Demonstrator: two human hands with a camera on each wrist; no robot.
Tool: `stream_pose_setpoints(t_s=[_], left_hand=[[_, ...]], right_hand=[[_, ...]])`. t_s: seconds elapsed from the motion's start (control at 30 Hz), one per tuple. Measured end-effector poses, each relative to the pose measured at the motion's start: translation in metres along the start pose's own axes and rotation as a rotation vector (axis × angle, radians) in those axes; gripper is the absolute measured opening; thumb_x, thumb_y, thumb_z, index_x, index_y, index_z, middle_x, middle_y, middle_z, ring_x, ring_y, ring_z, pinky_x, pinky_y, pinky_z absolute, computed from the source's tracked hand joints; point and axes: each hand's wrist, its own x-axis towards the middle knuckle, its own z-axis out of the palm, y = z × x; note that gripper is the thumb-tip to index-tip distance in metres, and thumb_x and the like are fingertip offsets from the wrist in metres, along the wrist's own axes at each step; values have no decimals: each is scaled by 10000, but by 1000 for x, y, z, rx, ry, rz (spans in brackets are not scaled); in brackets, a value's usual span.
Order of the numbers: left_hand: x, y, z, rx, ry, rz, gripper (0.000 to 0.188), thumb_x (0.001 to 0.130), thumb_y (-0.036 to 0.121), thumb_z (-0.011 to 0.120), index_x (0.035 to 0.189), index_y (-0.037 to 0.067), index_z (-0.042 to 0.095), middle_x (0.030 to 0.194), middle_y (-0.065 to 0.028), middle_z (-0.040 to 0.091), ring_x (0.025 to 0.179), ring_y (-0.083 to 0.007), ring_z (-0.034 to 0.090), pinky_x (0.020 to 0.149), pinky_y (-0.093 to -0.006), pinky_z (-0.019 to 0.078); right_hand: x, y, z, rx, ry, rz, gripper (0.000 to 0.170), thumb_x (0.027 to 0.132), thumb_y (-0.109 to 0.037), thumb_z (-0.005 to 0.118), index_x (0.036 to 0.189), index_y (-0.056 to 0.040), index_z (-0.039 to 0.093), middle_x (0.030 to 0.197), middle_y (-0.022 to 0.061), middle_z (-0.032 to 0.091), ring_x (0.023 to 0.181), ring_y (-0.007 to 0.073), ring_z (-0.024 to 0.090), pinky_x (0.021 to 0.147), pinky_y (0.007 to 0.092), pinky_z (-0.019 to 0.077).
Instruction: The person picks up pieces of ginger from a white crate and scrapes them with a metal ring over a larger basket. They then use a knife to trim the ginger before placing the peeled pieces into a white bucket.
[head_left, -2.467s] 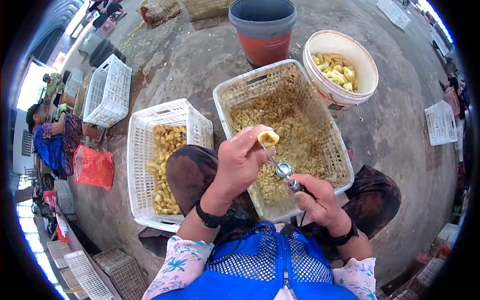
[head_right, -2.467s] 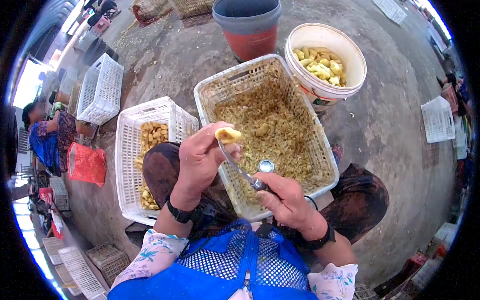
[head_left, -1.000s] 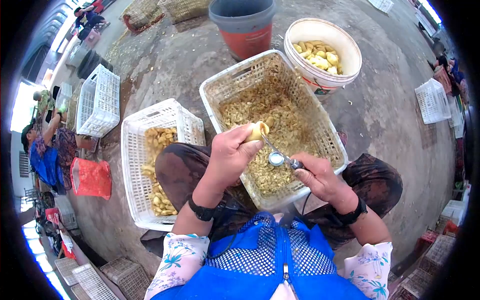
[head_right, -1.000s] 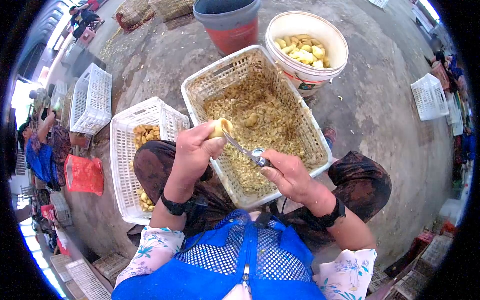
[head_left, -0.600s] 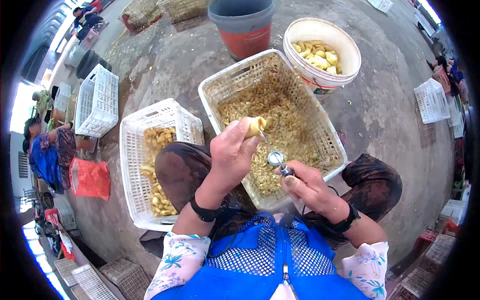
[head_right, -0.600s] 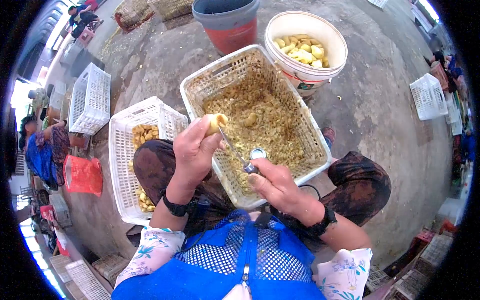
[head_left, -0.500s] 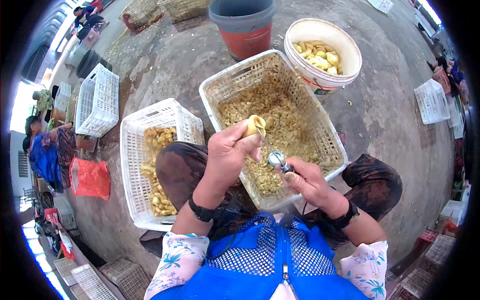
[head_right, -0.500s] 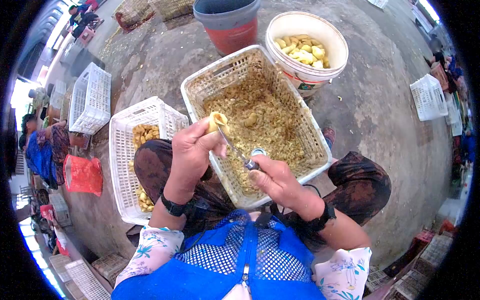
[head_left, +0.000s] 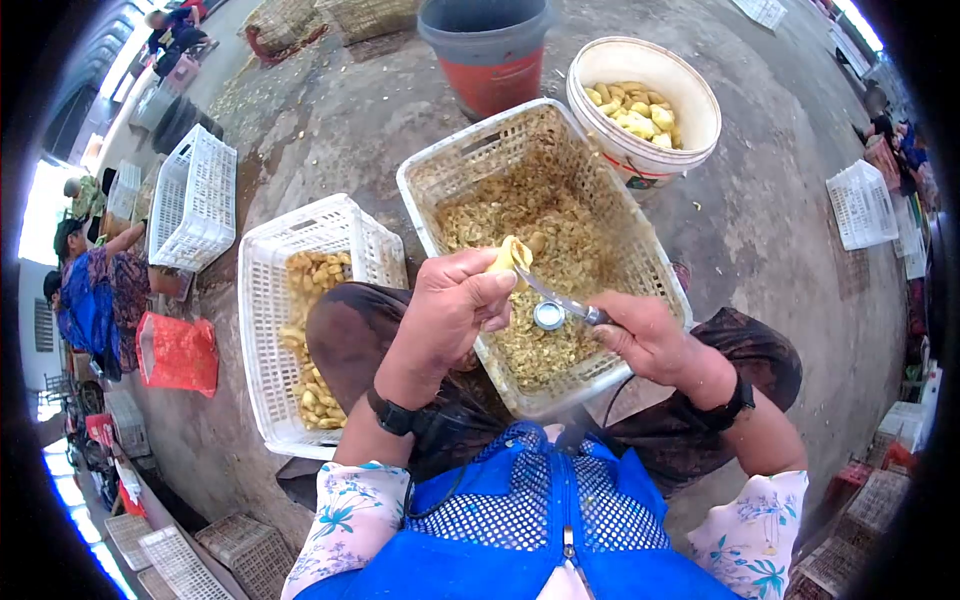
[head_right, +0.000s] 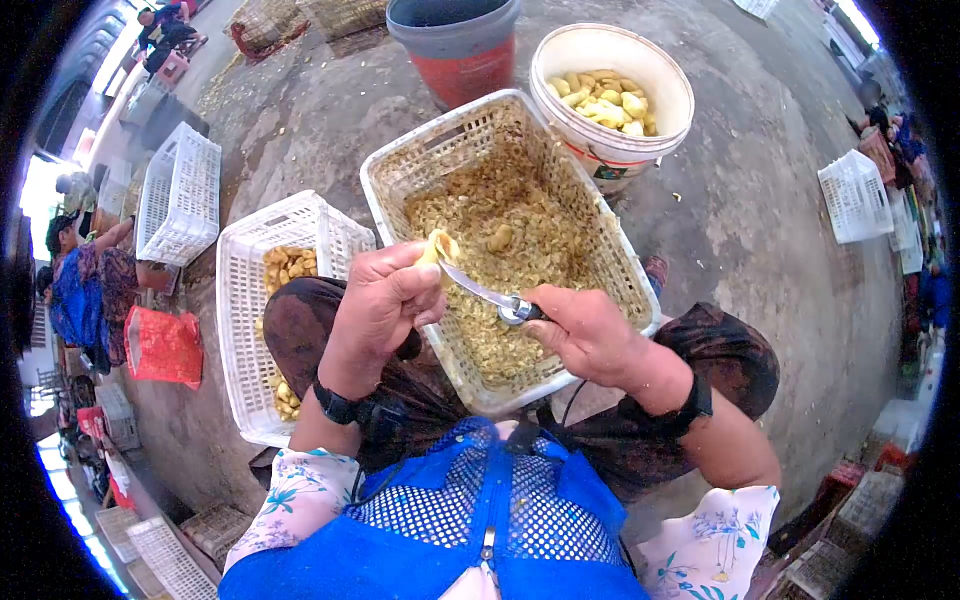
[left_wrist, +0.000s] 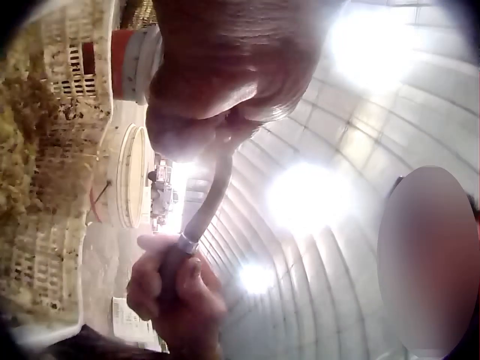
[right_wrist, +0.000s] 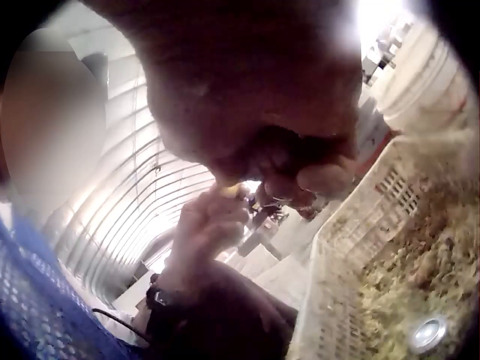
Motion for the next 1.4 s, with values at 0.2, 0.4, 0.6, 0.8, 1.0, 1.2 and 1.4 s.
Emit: stream_pose_setpoints(t_s=[0.2, 0.4, 0.6, 0.8, 1.0, 1.2, 1.4], left_hand=[[3, -3, -7, -128, -94, -181, 205, 917, 92, 628, 1048, -63, 652, 650, 9, 459, 516, -77, 367, 485, -270, 356], [6, -12, -14, -218, -230, -221, 272, 905, 156, 631, 1049, -74, 644, 614, 3, 430, 503, -95, 365, 467, -280, 329], [0, -16, 0, -328, -315, -240, 308, 900, 183, 650, 1043, -90, 638, 607, 8, 429, 494, -94, 361, 456, -294, 331], [11, -6, 6, -240, -213, -117, 326, 875, 178, 685, 1063, -83, 640, 650, 4, 469, 531, -83, 392, 526, -279, 353], [8, -9, 9, -180, -167, -46, 323, 868, 153, 707, 1088, -77, 646, 703, -6, 505, 567, -93, 423, 553, -287, 387], [7, -9, 8, -91, -144, -11, 314, 881, 135, 706, 1100, -86, 659, 726, -4, 509, 586, -97, 430, 563, -287, 392], [4, -5, 3, -14, -153, -74, 324, 890, 125, 679, 1104, -117, 657, 656, 4, 463, 537, -91, 382, 520, -274, 342]], right_hand=[[-2, -8, -24, -204, -41, -46, 232, 900, -154, 670, 1092, -41, 603, 864, 182, 632, 817, 405, 646, 678, 474, 498], [-6, -14, -36, -315, -35, -74, 225, 864, -129, 692, 1061, -54, 612, 829, 161, 631, 784, 387, 650, 654, 468, 501], [-14, 6, -11, -246, 320, 123, 167, 912, -124, 667, 1025, -19, 605, 807, 163, 613, 732, 334, 618, 648, 412, 482], [-31, -2, 3, 262, 352, 333, 227, 1005, -167, 594, 1130, 21, 607, 787, 56, 547, 722, 134, 518, 666, 304, 453], [-45, -37, 5, 200, 182, 150, 279, 974, -146, 620, 1171, 53, 612, 952, 192, 663, 826, 336, 673, 747, 373, 519], [-39, -35, 16, 154, 181, 140, 276, 946, -126, 641, 1166, 41, 624, 905, 196, 658, 799, 369, 676, 708, 390, 523], [-40, -19, -8, 83, 107, 125, 248, 926, -134, 657, 1120, 20, 643, 864, 195, 646, 776, 382, 662, 688, 401, 515]])
